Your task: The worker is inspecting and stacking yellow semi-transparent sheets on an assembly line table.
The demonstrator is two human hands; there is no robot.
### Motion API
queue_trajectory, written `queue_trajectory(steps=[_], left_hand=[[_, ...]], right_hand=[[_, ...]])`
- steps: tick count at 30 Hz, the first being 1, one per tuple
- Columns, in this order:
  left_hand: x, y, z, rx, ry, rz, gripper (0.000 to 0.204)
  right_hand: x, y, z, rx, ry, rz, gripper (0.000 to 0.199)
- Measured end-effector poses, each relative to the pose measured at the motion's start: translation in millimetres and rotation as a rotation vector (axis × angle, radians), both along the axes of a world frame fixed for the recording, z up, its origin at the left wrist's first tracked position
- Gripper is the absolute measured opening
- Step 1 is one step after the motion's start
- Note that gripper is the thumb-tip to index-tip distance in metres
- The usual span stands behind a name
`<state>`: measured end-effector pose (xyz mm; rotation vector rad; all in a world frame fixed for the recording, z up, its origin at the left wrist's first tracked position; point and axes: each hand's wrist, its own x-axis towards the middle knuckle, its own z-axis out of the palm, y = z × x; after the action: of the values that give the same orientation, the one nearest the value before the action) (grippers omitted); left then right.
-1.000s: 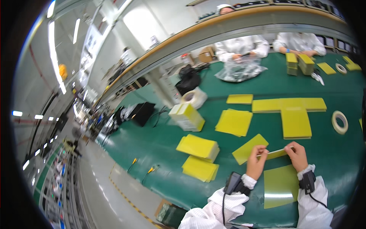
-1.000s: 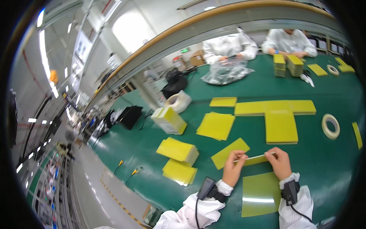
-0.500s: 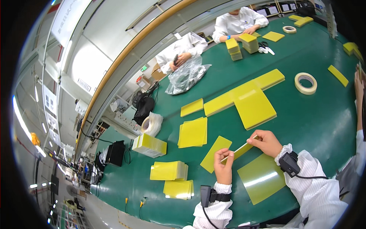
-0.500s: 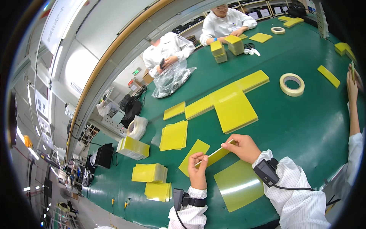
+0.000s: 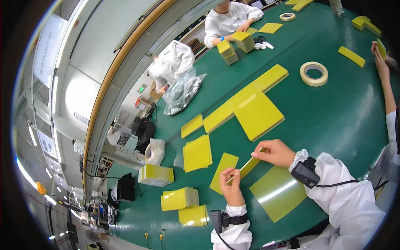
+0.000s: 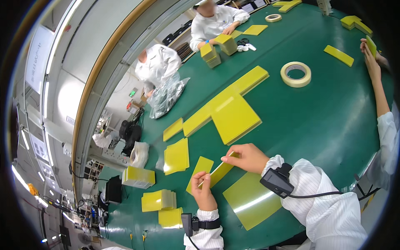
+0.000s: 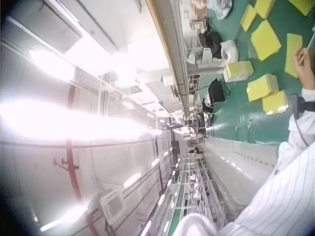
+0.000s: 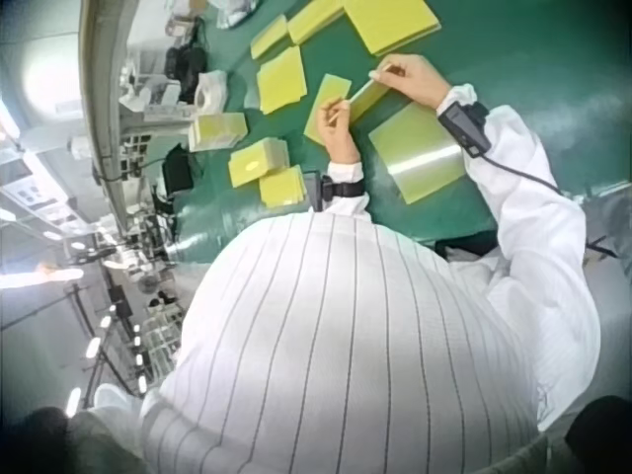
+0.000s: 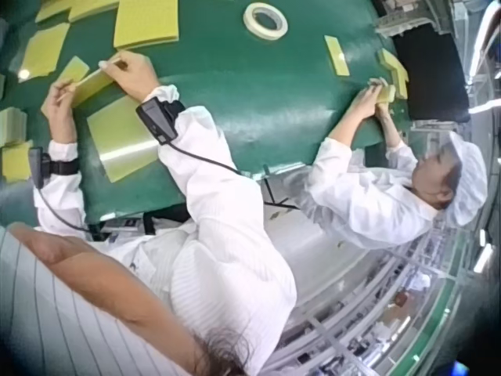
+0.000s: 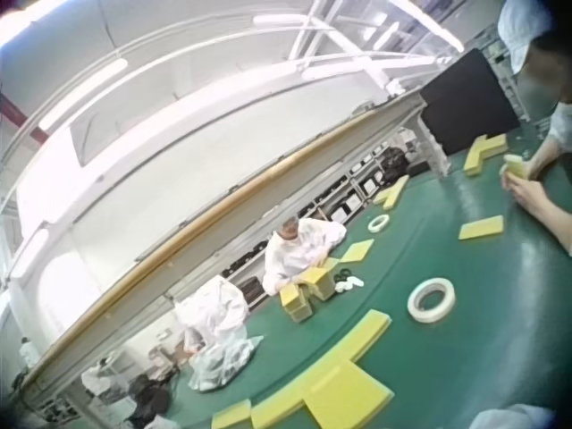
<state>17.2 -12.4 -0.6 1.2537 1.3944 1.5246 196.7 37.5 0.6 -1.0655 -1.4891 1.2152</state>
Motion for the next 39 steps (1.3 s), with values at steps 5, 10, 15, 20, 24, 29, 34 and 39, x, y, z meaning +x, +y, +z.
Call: queue_trajectory(steps=[5, 10, 15, 20, 24, 29, 34, 39], left_hand=[[-0.6, 0.5, 1.7, -0.077, 0.003, 0.013, 0.017], [0.8, 0.0, 2.0, -0.022, -0.015, -0.018, 0.016], [0.4, 0.0, 1.9, -0.063, -0.002, -0.002, 0.016], [0.2, 0.3, 1.6, 0.002, 0.023, -0.024, 0.016], [1.5, -1.8, 3.1, -0.028, 0.016, -0.025, 0.018], [0.7, -2.0, 1.4, 0.043, 0.021, -0.042, 0.019], [-3.8, -4.1, 0.6, 0.046, 0.11, -0.026, 0.018], [-8.2, -2.9, -9.4, -0.054, 0.128, 0.106, 0.024]], right_hand=[[1.3, -1.3, 0.3, -0.084, -0.037, 0.033, 0.032], [1.9, -1.7, 0.0, -0.004, 0.015, 0.041, 0.025], [0.3, -0.3, -1.3, -0.056, -0.03, 0.032, 0.025], [1.3, -1.2, -0.8, 0.017, 0.046, 0.019, 0.022], [0.7, -1.8, 0.1, -0.027, 0.043, -0.022, 0.019], [-1.9, 2.8, -5.1, -0.007, 0.245, 0.022, 0.017], [0.3, 1.4, -5.3, -0.036, 0.26, 0.06, 0.018], [-2.0, 3.5, -6.9, -0.024, 0.004, -0.013, 0.02]])
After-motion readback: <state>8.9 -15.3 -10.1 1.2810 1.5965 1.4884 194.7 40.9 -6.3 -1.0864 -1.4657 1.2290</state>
